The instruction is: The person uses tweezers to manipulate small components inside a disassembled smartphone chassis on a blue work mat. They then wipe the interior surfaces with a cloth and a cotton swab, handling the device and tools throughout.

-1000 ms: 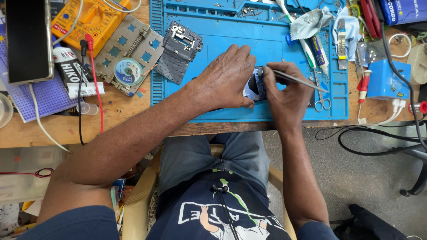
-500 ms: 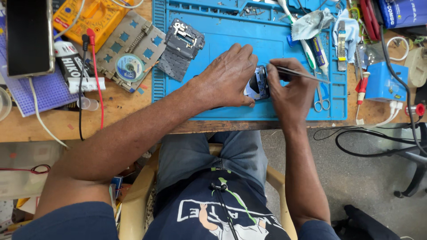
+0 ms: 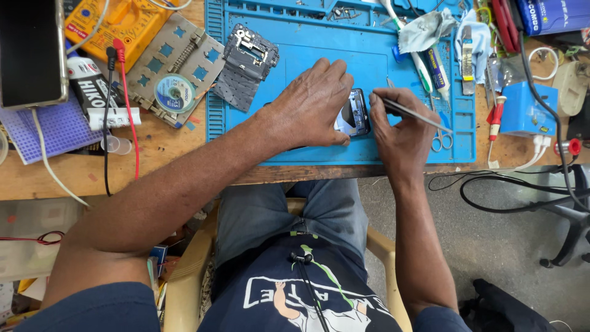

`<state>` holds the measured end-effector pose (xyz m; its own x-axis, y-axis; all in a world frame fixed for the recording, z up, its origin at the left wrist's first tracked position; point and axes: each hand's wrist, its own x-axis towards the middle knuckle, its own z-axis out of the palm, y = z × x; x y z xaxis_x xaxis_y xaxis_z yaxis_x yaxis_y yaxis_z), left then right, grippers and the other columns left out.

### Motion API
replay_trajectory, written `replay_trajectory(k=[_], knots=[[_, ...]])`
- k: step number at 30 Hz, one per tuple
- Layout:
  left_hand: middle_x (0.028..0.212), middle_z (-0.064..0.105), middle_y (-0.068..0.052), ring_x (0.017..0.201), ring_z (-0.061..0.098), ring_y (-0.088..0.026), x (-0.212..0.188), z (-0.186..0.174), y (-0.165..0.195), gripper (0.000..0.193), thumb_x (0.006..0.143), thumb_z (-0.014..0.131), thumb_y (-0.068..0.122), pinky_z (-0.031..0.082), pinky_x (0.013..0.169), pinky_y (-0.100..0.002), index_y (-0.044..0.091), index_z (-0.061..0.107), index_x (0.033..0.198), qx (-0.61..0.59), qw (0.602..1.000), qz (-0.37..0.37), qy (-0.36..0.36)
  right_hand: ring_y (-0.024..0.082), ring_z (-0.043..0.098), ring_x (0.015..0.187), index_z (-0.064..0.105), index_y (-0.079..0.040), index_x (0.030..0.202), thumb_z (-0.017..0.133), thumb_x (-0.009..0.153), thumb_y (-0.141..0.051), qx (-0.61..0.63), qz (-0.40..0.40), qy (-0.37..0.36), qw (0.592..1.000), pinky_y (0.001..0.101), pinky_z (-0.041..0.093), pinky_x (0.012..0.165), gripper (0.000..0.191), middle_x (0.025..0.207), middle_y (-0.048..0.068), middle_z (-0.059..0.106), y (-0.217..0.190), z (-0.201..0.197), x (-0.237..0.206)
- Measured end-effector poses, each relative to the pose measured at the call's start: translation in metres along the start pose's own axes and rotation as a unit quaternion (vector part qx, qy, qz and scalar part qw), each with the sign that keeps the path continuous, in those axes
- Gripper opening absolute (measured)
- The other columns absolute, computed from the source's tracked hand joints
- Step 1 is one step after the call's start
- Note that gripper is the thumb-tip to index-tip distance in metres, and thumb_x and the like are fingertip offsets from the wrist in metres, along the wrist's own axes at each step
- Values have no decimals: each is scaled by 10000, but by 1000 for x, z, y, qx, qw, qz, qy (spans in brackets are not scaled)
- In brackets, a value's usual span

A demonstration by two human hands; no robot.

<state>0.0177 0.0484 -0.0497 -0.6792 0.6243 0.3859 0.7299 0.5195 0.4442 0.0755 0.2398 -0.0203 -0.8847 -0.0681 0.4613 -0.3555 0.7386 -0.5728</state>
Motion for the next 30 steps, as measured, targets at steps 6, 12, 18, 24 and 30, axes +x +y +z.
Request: replay_trajectory(k=[6, 12, 18, 24, 30], knots=[[985, 520, -186, 961, 533, -355, 0, 0, 1, 716, 572, 945, 459, 528, 846, -479, -59, 587, 913, -9, 1000, -3, -4, 147, 746, 891, 749, 24, 1091, 759, 1021, -26, 35, 20, 6, 999, 274, 572, 768, 86, 992, 126, 783, 4, -1, -4], [988, 514, -196, 959, 529, -357, -2, 4, -1, 699, 582, 932, 420, 521, 835, -485, -66, 582, 943, -2, 999, 18, 35, 143, 756, 963, 702, 20, 1107, 720, 1052, -102, 132, 65, 50, 988, 290, 629, 870, 135, 1027, 101, 758, 8, -28, -28], [991, 506, -211, 952, 511, -377, -5, 0, -4, 624, 581, 881, 338, 504, 819, -502, -61, 561, 938, -3, 999, 19, 29, 169, 601, 618, 725, -3, 834, 675, 1085, -380, -71, 223, -52, 971, 330, 469, 597, 456, 656, 85, 639, 38, -65, -19], [1015, 523, -195, 998, 512, -386, -4, -23, 4, 691, 578, 906, 443, 485, 869, -513, -29, 583, 966, -13, 999, -24, -42, 317, 628, 591, 769, -39, 819, 820, 945, -420, -292, 165, -112, 935, 470, 483, 557, 405, 646, 146, 647, 78, -100, 15], [1066, 552, -199, 1073, 526, -394, 4, -42, 0, 895, 571, 947, 578, 468, 937, -502, -22, 601, 1138, -37, 996, -32, -75, 343, 669, 935, 761, -37, 1202, 835, 972, -288, -209, -64, -4, 976, 437, 514, 796, 348, 1019, 164, 687, 122, -39, 78]])
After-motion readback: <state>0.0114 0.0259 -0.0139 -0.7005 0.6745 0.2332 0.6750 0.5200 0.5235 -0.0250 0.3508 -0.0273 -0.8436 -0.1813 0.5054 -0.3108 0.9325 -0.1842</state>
